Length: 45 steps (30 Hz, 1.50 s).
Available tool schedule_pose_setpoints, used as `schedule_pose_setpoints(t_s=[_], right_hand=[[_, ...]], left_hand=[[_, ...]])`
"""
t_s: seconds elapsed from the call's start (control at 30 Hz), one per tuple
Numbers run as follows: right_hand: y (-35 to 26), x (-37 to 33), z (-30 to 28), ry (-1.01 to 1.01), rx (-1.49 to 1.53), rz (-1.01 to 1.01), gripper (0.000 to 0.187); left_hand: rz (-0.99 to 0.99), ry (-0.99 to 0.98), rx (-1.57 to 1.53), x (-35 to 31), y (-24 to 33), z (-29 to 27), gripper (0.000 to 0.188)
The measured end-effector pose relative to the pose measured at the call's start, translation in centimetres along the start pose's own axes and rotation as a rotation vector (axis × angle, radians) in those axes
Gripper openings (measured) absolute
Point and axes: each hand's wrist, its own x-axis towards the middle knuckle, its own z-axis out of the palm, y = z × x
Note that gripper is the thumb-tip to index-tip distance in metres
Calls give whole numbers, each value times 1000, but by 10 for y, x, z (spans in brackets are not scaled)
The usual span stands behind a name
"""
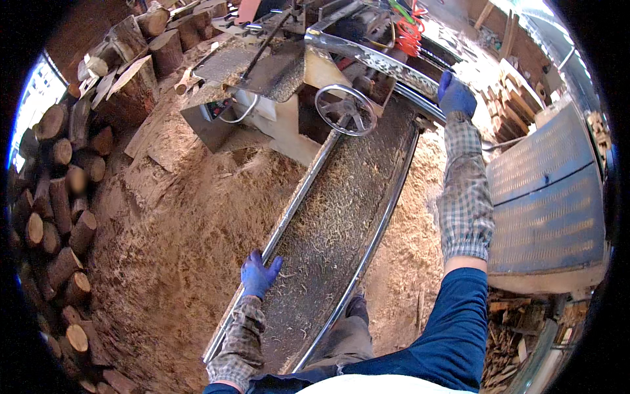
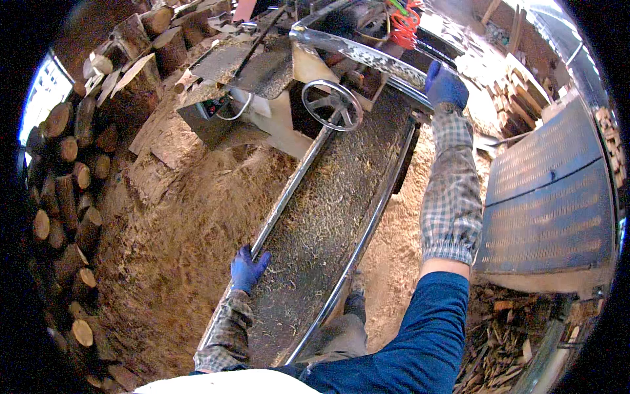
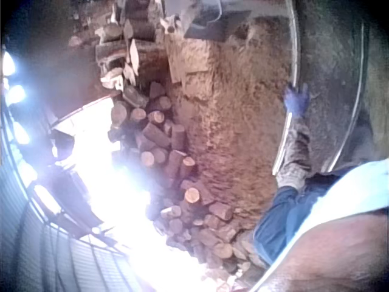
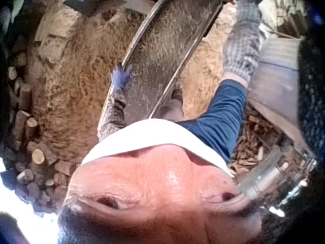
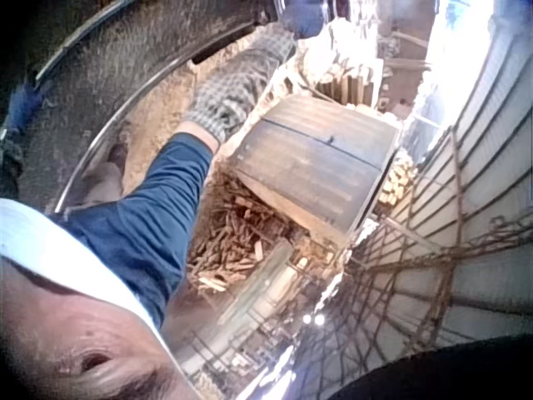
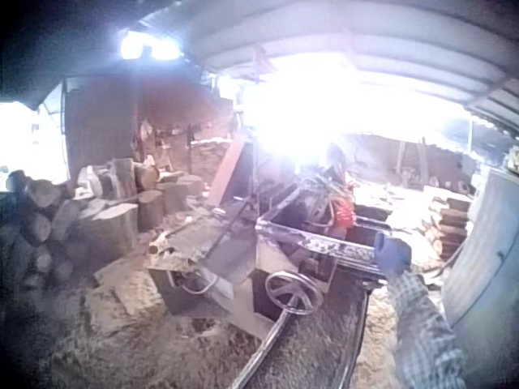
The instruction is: The person operates a wood planer in a workshop, feeding wooden planks through the machine using a metal pusher tool. They repeatedly push the planks through the planer, retrieve the processed wood, and stack it on the floor. The person also handles a large log from a pile at the end of the sequence.
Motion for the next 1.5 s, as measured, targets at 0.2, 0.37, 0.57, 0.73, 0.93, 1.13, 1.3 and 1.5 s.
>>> schedule_pose_setpoints(t_s=[0.2, 0.37, 0.57, 0.73, 0.93, 1.13, 1.3, 1.5], right_hand=[[4, 12, 2, -106, -20, 17, 55], [0, 6, 10, 22, 0, 13, 52], [5, -4, 16, 281, -58, -91, 40], [10, 6, 20, 152, -111, -40, 48], [2, 20, 23, 147, -2, -29, 50], [19, 51, 50, 144, -82, -27, 50], [36, 96, 89, 123, -85, 4, 60], [49, 145, 132, 138, -44, 75, 66]], left_hand=[[-10, 38, 42, -2, 15, -7, 75], [-4, 120, 22, -1, 6, 8, 68], [26, 155, -2, -2, 2, 14, 68], [-74, 30, 26, 2, 7, 10, 72], [-60, 102, 68, 2, 6, 12, 75], [-75, 110, 58, 3, 16, 13, 71], [-20, 184, 101, 1, 17, 17, 68], [-65, 227, 65, 2, 25, 19, 57]])
